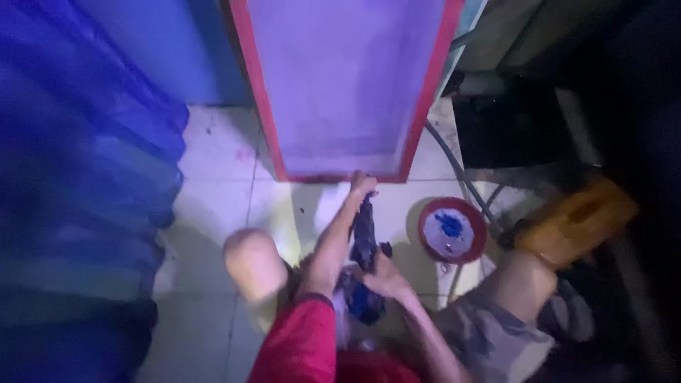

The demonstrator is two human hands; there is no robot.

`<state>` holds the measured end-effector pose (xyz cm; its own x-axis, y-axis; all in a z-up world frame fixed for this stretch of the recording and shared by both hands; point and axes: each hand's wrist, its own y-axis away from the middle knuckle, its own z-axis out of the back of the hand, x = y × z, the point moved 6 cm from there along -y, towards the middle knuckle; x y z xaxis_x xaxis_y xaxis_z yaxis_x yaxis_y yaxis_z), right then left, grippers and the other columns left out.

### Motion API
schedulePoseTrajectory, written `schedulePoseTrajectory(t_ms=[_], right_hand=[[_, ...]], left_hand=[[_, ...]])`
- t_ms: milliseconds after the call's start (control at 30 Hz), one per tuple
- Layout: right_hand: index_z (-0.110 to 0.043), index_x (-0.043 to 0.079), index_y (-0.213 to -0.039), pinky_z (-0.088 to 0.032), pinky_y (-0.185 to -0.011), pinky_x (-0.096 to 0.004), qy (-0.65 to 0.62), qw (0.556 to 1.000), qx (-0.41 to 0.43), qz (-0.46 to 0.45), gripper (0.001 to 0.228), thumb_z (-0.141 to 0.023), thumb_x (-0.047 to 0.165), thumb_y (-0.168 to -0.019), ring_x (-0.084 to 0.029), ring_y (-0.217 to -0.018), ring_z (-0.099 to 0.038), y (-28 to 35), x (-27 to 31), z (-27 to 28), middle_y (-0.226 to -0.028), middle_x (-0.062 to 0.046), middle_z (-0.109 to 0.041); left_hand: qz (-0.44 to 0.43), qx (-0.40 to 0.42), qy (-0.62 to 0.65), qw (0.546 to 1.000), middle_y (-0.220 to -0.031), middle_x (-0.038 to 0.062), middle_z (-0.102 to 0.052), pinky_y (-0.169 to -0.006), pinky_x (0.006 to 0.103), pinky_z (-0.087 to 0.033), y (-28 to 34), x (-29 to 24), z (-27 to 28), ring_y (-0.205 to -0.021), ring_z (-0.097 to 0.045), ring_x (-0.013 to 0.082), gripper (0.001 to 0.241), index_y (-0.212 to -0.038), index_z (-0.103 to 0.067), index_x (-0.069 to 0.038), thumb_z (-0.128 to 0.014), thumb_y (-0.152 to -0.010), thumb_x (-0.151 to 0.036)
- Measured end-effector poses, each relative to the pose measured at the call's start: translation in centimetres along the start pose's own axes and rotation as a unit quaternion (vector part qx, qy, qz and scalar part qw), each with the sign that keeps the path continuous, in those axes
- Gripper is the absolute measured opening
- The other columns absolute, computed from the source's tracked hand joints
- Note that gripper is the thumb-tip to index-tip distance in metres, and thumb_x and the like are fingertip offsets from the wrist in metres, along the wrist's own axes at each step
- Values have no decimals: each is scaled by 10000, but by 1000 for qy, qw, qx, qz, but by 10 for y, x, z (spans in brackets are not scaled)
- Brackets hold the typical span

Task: Cleaning screen printing frames using a high-pressure water gun

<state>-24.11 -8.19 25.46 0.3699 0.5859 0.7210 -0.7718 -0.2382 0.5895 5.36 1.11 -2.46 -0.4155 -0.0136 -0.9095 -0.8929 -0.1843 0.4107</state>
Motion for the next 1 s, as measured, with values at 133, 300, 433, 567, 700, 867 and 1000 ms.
schedulePoseTrajectory(t_ms=[133,300,433,567,700,867,1000], right_hand=[[-583,7,-1219,-506,-987,-607,-7,1000,-28,1,620,-794,376,-768,-506,-1208,-625,-13,-25,-5,-1164,-331,-691],[-596,36,-1218,-519,-957,-564,-58,989,-131,-24,614,-776,469,-822,-458,-1157,-669,-24,-54,-12,-1091,-271,-721],[-577,37,-1220,-521,-941,-577,-40,991,-117,-42,531,-754,358,-835,-474,-1148,-663,-35,-62,-20,-1076,-282,-709],[-561,42,-1233,-502,-926,-596,-28,993,-107,-29,524,-714,350,-839,-472,-1145,-663,-19,-44,-16,-1077,-287,-704],[-570,18,-1173,-487,-838,-592,-42,994,-105,-15,445,-696,244,-812,-480,-1055,-685,-3,-26,-12,-965,-275,-691],[-561,-11,-1148,-489,-824,-586,-62,992,-113,-1,432,-683,217,-802,-478,-1034,-685,10,-13,-5,-943,-295,-672],[-538,-2,-1174,-486,-864,-578,-64,992,-111,-6,428,-665,189,-812,-477,-1051,-678,5,-28,-6,-981,-288,-672]], left_hand=[[18,-49,-52,997,-679,299,-667,-314,388,-570,13,-12,4,-443,-674,344,229,-818,-683,167,-586,-785,-37],[29,-66,-147,987,-866,232,-715,-423,384,-621,-3,3,-3,-564,-732,320,355,-1055,-592,59,-669,-754,-113],[41,-32,-119,992,-805,258,-713,-364,378,-633,32,-32,-5,-494,-711,334,324,-979,-673,116,-578,-739,-81],[-38,11,-296,954,-1081,261,-754,-920,532,-577,38,-50,-1,-1089,-718,414,466,-1033,-746,75,-604,-748,-265],[29,-41,-250,967,-959,178,-776,-752,485,-644,7,-47,6,-914,-771,345,353,-932,-774,-39,-643,-727,-294],[17,-22,-248,968,-923,185,-767,-700,485,-623,-2,-34,-3,-870,-770,355,363,-957,-767,-29,-631,-712,-260],[-28,26,-319,947,-1103,193,-772,-865,470,-601,0,-44,-19,-1118,-717,364,412,-1065,-781,7,-579,-792,-227]])
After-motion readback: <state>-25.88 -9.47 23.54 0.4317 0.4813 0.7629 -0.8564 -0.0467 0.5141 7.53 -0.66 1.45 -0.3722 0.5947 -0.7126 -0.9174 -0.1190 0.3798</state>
